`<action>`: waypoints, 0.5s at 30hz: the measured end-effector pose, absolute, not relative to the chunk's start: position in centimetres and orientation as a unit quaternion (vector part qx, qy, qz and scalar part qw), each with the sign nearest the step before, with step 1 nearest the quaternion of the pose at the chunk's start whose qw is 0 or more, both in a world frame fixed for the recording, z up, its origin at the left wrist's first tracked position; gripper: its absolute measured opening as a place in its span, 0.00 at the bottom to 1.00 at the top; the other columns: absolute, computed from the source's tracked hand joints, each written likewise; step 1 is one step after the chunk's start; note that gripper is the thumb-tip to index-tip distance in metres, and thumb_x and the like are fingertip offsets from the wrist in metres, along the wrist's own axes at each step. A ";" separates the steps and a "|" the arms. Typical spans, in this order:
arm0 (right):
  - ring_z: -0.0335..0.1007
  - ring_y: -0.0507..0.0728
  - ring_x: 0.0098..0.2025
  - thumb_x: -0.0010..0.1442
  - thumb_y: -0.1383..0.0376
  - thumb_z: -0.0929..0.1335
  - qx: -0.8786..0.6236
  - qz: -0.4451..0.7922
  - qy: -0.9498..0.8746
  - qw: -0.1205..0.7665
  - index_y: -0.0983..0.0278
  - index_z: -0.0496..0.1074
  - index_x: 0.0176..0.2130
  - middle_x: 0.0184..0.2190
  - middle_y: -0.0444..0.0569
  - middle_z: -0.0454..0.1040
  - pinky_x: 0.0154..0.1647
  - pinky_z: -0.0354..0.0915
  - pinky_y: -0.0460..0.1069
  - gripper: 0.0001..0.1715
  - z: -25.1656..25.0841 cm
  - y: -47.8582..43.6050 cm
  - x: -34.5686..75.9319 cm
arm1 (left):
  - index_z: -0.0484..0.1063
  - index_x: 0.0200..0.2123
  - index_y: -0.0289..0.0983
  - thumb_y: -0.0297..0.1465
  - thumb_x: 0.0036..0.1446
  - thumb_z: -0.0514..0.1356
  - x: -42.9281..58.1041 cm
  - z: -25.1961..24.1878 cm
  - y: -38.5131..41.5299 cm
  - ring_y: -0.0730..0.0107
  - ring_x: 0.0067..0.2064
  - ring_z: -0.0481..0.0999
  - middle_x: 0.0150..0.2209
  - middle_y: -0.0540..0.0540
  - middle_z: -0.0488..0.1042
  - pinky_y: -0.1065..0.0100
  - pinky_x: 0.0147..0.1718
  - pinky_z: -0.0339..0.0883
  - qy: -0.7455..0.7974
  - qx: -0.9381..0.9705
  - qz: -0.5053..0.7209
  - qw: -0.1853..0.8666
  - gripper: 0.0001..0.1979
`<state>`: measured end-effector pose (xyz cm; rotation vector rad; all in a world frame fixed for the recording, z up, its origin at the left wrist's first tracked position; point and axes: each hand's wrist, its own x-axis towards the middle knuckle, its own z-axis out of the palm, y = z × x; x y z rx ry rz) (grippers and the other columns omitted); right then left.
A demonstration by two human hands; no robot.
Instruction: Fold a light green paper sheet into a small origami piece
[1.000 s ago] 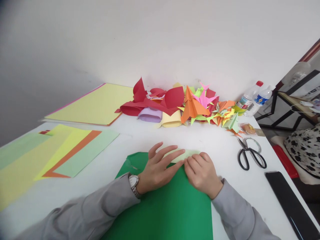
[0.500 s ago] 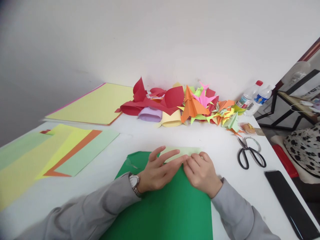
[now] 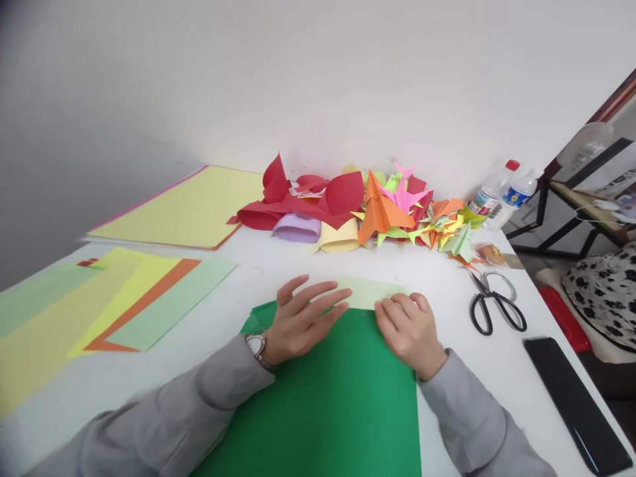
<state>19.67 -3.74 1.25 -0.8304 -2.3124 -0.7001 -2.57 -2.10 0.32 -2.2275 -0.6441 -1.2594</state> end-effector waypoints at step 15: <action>0.58 0.54 0.25 0.59 0.73 0.67 -0.326 -0.316 -0.827 0.330 0.66 0.72 0.46 0.18 0.43 0.67 0.28 0.49 0.52 0.14 0.7 -4.0 20.3 | 0.76 0.31 0.32 0.42 0.48 0.65 -0.3 0.8 -3.4 0.65 0.28 0.76 0.31 0.41 0.78 0.64 0.26 0.72 -0.347 -0.523 -0.428 -0.650 0.16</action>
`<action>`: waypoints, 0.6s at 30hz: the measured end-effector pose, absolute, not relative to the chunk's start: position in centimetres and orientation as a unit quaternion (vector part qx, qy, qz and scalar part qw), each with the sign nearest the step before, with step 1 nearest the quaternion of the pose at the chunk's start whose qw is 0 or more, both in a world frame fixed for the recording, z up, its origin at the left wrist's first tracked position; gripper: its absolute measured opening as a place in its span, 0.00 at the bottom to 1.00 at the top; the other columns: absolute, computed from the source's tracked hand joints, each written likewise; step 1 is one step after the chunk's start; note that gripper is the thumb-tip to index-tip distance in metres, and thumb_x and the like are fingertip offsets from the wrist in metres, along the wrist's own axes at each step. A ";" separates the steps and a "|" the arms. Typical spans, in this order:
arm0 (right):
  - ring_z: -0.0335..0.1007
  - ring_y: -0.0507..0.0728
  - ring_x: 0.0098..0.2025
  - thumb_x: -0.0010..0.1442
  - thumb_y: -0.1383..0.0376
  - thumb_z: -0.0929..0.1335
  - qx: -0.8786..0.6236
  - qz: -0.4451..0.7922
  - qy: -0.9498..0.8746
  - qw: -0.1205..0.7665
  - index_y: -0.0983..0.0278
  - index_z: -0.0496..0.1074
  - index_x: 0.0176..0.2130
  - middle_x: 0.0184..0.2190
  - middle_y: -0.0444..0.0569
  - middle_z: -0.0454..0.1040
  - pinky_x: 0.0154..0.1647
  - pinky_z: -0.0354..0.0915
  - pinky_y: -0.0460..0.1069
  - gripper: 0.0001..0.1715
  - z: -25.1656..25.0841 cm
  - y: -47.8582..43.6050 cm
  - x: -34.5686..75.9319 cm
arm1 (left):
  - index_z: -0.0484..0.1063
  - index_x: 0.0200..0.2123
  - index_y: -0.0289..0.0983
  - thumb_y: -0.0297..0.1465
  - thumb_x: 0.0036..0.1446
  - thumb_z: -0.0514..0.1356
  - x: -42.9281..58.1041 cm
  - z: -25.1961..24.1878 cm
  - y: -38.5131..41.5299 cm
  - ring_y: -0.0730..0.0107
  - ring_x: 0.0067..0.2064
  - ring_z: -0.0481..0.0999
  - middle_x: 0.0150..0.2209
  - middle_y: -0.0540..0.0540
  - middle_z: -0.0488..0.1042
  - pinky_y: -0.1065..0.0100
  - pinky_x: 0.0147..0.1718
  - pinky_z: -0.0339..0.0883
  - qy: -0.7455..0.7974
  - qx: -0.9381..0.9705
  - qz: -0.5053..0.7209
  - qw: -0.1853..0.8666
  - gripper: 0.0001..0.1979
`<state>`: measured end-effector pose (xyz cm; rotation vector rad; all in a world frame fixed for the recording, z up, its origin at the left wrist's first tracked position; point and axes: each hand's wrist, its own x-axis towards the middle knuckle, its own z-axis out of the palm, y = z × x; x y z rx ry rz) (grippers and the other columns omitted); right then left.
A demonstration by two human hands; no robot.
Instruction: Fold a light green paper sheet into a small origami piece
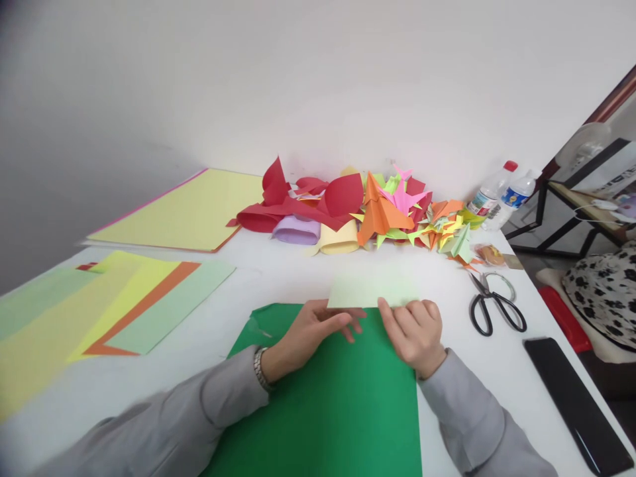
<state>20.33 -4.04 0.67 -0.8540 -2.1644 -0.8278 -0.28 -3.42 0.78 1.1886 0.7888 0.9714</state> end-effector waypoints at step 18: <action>0.70 0.54 0.26 0.47 0.58 0.75 -0.464 0.555 -0.478 0.498 0.65 0.77 0.32 0.26 0.48 0.78 0.26 0.65 0.48 0.15 -0.2 -4.2 16.6 | 0.75 0.30 0.31 0.32 0.44 0.69 0.0 0.0 -2.8 0.69 0.26 0.75 0.23 0.46 0.76 0.66 0.29 0.71 0.347 0.338 0.497 0.720 0.11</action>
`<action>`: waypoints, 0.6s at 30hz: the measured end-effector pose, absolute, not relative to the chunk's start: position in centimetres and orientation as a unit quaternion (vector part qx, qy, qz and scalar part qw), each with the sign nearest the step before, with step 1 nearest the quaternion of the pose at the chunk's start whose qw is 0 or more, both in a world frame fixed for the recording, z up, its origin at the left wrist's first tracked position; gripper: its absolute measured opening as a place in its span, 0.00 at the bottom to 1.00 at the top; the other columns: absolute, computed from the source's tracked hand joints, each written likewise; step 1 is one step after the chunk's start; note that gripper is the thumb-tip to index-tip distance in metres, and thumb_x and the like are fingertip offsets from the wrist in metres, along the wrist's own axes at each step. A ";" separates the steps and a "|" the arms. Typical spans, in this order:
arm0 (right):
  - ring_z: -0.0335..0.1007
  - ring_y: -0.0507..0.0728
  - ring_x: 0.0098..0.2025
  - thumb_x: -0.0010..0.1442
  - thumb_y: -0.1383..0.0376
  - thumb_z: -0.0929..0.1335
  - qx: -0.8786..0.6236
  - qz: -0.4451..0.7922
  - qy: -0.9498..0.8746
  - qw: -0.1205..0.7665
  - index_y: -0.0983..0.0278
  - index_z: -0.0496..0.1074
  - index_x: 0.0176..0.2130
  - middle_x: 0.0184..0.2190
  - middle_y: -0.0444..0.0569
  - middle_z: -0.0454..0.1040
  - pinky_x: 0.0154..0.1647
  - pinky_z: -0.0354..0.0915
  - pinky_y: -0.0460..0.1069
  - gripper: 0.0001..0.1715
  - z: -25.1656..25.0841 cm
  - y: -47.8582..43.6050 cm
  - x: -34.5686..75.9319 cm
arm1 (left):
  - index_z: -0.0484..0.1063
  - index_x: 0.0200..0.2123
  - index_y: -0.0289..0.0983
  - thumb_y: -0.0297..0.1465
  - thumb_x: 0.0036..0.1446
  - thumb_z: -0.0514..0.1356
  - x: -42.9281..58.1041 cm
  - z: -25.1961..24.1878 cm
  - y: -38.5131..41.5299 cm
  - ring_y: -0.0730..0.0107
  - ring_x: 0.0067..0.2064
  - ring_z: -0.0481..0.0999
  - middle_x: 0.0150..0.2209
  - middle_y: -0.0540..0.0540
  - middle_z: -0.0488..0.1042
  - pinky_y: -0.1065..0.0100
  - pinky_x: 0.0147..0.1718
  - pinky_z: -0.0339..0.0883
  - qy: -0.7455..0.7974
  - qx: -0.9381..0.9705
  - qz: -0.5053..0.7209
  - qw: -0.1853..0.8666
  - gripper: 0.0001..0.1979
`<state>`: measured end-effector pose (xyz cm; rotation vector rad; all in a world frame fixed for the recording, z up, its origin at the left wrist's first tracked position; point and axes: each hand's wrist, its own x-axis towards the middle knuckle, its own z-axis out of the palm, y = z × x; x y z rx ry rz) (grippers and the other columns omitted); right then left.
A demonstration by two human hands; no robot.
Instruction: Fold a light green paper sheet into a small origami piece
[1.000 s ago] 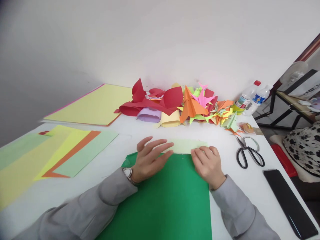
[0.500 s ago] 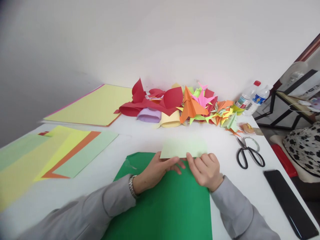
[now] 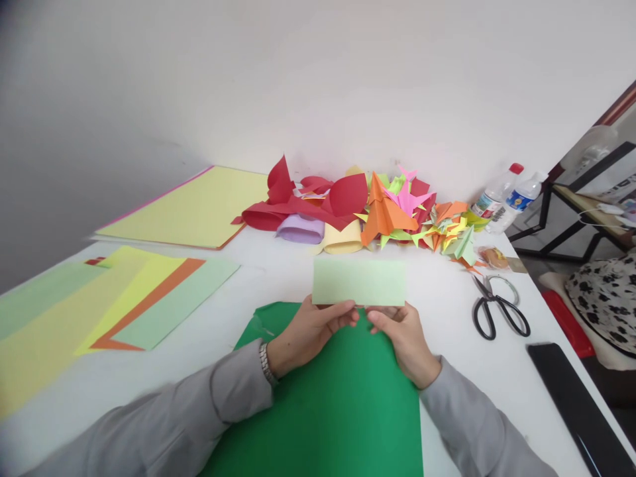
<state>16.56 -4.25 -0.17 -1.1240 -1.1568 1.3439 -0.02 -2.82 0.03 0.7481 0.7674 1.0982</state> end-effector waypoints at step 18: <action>0.75 0.61 0.34 0.38 0.66 0.78 -0.459 0.594 -0.340 0.567 0.66 0.76 0.32 0.33 0.52 0.80 0.37 0.70 0.54 0.18 -0.1 -4.8 15.1 | 0.70 0.18 0.34 0.29 0.37 0.69 0.5 0.5 -3.1 0.71 0.21 0.69 0.16 0.51 0.71 0.69 0.24 0.65 0.440 0.422 0.489 0.623 0.10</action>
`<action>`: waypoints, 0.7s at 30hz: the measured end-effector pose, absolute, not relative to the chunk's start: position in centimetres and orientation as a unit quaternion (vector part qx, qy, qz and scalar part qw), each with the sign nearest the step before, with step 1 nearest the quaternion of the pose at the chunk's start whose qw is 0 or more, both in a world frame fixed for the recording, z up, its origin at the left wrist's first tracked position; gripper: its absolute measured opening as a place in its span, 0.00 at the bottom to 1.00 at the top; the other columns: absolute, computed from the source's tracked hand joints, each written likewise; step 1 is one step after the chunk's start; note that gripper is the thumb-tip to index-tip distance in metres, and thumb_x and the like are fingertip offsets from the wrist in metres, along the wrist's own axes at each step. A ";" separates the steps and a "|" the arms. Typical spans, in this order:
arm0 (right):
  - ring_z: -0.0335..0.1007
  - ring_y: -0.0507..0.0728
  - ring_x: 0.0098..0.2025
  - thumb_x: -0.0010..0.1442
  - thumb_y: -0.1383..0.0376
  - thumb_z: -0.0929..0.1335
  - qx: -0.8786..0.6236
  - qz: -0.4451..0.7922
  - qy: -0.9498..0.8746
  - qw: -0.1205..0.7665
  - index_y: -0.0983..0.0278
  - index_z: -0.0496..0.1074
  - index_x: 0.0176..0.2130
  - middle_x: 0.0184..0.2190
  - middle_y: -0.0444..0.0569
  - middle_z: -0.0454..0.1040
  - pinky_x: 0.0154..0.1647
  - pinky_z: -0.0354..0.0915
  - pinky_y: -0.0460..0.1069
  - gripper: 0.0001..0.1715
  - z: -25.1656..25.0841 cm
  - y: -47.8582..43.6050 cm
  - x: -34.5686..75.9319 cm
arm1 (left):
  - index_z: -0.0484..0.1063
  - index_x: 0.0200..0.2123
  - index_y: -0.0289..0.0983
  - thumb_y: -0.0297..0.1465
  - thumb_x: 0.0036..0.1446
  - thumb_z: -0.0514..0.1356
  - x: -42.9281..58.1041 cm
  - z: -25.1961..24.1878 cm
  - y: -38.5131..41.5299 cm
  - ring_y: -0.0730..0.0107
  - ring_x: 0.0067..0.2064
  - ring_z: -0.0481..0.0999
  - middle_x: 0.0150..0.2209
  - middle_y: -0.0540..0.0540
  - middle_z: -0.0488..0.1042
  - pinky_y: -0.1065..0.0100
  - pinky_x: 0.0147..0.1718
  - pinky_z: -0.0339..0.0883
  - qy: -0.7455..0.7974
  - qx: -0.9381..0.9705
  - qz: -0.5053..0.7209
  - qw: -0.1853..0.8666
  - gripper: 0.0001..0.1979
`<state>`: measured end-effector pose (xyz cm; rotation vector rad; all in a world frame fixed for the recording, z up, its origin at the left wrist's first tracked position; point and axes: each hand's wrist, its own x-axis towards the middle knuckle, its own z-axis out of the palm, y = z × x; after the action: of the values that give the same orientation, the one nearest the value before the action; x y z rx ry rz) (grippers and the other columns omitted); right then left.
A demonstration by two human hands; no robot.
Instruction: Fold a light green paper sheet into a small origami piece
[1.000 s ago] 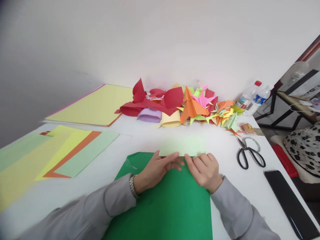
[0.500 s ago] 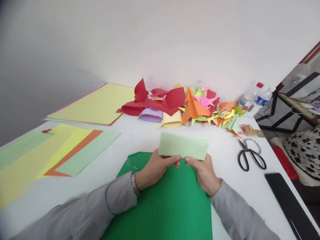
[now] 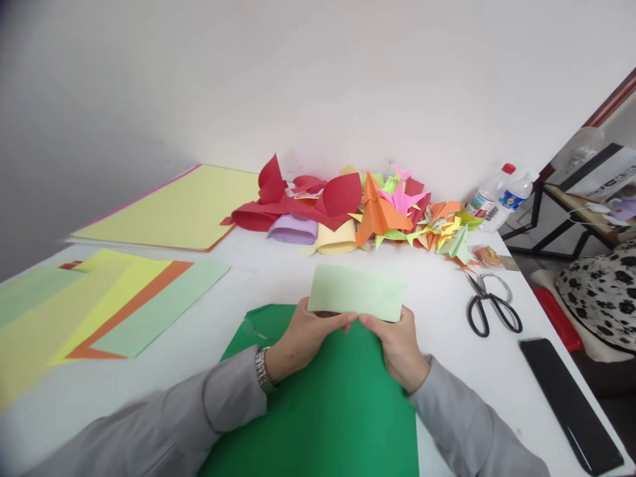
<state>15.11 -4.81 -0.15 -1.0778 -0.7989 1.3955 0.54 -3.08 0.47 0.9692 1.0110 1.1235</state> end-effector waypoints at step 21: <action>0.64 0.51 0.23 0.42 0.63 0.77 -0.493 0.524 -0.385 0.578 0.65 0.71 0.18 0.17 0.42 0.71 0.29 0.60 0.48 0.14 -1.0 -3.2 17.1 | 0.73 0.27 0.31 0.37 0.47 0.67 0.2 -0.3 -2.5 0.70 0.19 0.72 0.19 0.45 0.77 0.70 0.21 0.68 0.373 0.387 0.494 0.683 0.14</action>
<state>17.11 -3.16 -0.97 -1.1526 -0.9000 1.2269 0.16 -2.49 -0.28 0.8669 0.8373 1.1078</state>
